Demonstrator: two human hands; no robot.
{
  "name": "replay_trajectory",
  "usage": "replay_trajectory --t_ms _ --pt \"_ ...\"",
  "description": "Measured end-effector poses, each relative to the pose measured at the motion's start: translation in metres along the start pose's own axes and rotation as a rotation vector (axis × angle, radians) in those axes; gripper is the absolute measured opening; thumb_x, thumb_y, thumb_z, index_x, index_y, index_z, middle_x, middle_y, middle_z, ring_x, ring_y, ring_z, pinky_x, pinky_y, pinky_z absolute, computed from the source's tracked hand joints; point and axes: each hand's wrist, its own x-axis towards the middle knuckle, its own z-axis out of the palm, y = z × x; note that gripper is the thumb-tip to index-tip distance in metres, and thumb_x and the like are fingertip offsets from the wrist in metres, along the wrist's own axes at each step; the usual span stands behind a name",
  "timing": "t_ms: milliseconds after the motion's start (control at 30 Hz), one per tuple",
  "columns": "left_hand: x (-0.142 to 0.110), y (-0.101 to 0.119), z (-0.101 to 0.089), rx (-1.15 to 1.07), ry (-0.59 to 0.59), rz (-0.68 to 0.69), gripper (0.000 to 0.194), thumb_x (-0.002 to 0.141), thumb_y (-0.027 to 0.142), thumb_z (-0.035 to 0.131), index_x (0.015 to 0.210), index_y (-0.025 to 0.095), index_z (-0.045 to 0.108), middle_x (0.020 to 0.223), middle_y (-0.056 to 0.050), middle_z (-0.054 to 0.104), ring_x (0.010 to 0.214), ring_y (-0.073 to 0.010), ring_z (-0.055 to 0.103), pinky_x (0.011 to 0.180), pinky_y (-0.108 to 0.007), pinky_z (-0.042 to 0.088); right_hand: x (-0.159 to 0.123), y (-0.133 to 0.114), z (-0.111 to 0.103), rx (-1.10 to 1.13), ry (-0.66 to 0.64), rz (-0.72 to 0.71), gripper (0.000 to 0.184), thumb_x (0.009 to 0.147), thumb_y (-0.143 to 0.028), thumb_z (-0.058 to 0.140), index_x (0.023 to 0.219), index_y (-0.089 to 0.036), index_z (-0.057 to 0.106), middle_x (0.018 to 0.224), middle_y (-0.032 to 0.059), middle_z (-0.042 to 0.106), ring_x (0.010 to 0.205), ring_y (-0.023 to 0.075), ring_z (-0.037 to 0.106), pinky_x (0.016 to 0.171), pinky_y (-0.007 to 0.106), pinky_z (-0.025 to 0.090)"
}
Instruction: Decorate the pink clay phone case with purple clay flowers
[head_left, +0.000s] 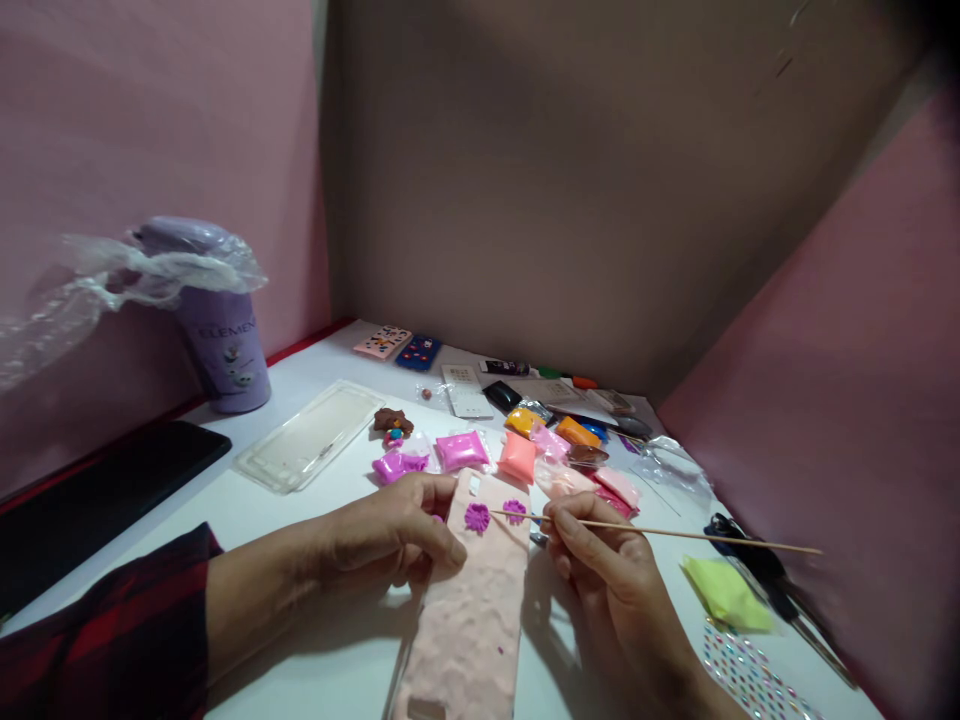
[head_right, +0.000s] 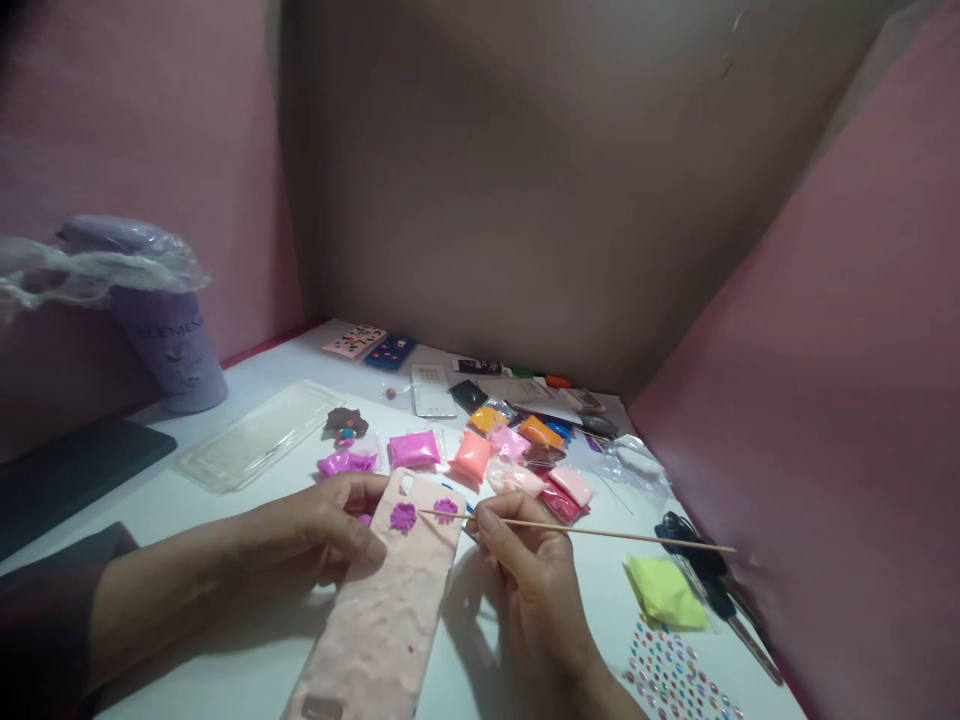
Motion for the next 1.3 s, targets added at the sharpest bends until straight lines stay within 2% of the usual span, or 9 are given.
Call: replay_trajectory --t_ms 133,433,767,1000,1300 --pt "-0.0004 -0.0005 -0.0007 -0.004 -0.006 0.013 0.045 0.058 0.005 0.062 0.102 0.015 0.065 0.074 -0.002 0.061 0.056 -0.0109 0.053 0.044 -0.018 0.030 -0.0001 -0.0001 0.0003 0.012 -0.022 0.038 0.020 0.073 -0.033 0.072 0.067 -0.018 0.061 0.063 -0.0018 0.052 0.054 0.0093 0.035 0.048 0.020 0.026" --pt "0.0001 -0.0016 -0.0005 -0.029 -0.020 0.020 0.047 0.059 0.003 0.061 0.104 0.015 0.063 0.081 -0.005 0.065 0.064 -0.0140 0.058 0.049 -0.019 0.035 -0.0007 -0.0013 0.0018 0.008 -0.007 0.000 0.020 0.072 -0.033 0.072 0.066 -0.018 0.062 0.062 -0.0011 0.052 0.055 0.0105 0.037 0.049 0.021 0.028" --pt "-0.0008 0.0002 0.0004 -0.026 -0.004 0.013 0.043 0.057 0.004 0.063 0.099 0.015 0.065 0.078 -0.003 0.065 0.056 -0.0104 0.054 0.043 -0.018 0.029 -0.0024 -0.0017 0.0014 -0.001 -0.015 -0.003 0.020 0.072 -0.033 0.073 0.066 -0.017 0.062 0.063 -0.0009 0.052 0.054 0.0100 0.038 0.048 0.021 0.030" --pt "-0.0020 0.0023 0.0008 -0.035 0.004 0.017 0.030 0.055 0.005 0.065 0.084 0.014 0.066 0.063 0.000 0.059 0.058 -0.0144 0.057 0.052 -0.023 0.040 -0.0011 -0.0038 0.0021 0.041 0.030 0.001 0.018 0.070 -0.032 0.074 0.065 -0.018 0.063 0.062 -0.0006 0.053 0.053 0.0104 0.038 0.047 0.022 0.029" --pt "-0.0014 0.0016 0.0011 -0.055 0.003 0.014 0.033 0.054 0.006 0.065 0.086 0.014 0.066 0.069 -0.002 0.062 0.057 -0.0136 0.057 0.048 -0.021 0.038 -0.0015 -0.0035 0.0027 0.026 0.025 -0.005 0.021 0.070 -0.033 0.073 0.063 -0.018 0.062 0.061 -0.0001 0.053 0.053 0.0110 0.039 0.047 0.023 0.029"
